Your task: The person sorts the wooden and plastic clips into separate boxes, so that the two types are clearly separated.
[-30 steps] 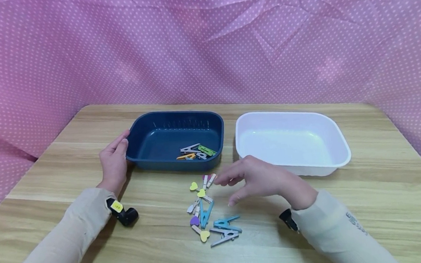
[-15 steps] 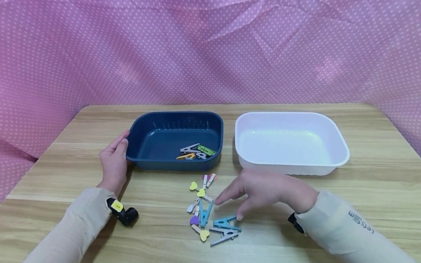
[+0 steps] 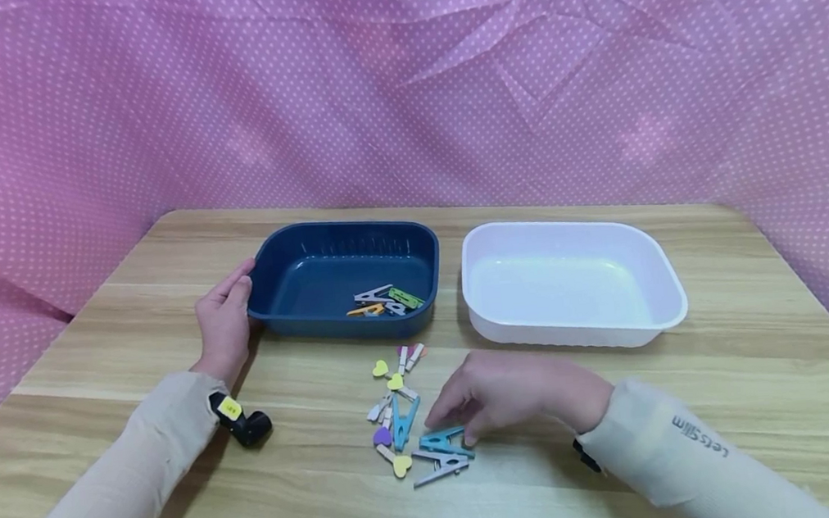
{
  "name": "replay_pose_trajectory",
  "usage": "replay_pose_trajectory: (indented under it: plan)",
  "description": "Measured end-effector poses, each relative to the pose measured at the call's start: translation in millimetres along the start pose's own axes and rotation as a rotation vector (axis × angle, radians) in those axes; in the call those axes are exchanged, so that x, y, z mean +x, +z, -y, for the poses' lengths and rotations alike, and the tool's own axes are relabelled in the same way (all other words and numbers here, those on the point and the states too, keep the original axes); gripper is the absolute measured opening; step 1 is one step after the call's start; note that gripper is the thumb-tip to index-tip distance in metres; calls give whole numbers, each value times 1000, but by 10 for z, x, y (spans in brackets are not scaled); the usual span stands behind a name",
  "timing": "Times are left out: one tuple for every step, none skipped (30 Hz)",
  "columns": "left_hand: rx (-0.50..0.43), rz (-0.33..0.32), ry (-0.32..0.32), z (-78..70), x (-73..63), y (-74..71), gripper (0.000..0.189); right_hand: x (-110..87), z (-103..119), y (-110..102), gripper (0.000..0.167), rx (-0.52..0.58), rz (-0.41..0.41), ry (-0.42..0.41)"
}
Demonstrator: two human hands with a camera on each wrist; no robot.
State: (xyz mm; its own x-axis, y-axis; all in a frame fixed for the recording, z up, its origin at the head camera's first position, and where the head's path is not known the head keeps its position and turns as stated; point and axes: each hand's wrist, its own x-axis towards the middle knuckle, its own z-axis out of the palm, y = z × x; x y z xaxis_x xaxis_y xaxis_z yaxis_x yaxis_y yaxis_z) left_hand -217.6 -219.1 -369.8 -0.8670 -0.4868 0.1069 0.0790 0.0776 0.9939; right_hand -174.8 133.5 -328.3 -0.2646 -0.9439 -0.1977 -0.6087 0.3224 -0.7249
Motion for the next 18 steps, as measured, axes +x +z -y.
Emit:
replay_pose_trajectory:
  plan:
    - [2, 3, 1, -1, -2, -2, 30, 5, 0, 6, 38, -10, 4, 6]
    - [4, 6, 1, -4, -6, -3, 30, 11, -1, 12, 38, -23, 6, 9]
    - [7, 10, 1, -5, -8, -5, 30, 16, -1, 16, 38, -38, 6, 8]
    - [7, 13, 1, -6, -12, -6, 30, 19, -2, 22, 38, -54, 8, 6]
    - [6, 17, 0, -7, -15, -6, 30, 23, -2, 26, 37, -71, 9, 3]
    - [4, 18, 0, -8, -18, -6, 30, 28, -2, 30, 37, -85, 10, -1]
    - [2, 21, 0, -8, -18, -6, 30, 33, -4, 35, 36, -102, 7, -12]
    - [-4, 21, -2, -7, -17, -6, 30, 39, -7, 38, 36, -117, 5, -20]
    - [-7, 21, -3, -6, -17, -7, 30, 44, -9, 39, 35, -127, 4, -25]
    - [-10, 19, -3, -4, -15, -7, 30, 48, -12, 42, 35, -136, 2, -31]
    - [-13, 17, -2, -3, -14, -7, 30, 54, -16, 44, 34, -145, -2, -38]
    - [-17, 14, -1, -1, -12, -7, 30, 59, -20, 46, 33, -151, -5, -44]
    - [-18, 13, -1, 0, -12, -7, 30, 64, -22, 49, 33, -154, -7, -47]
    - [-18, 11, 0, 1, -11, -7, 30, 68, -25, 51, 32, -156, -8, -48]
    - [-15, 10, 1, 2, -11, -7, 30, 72, -29, 53, 31, -159, -11, -52]
    - [-12, 9, 3, 2, -11, -6, 30, 75, -33, 56, 31, -163, -14, -58]
    - [-8, 9, 2, 3, -12, -6, 30, 79, -38, 57, 30, -169, -16, -62]
    - [-5, 9, 1, 3, -11, -6, 30, 81, -44, 60, 29, -175, -20, -71]
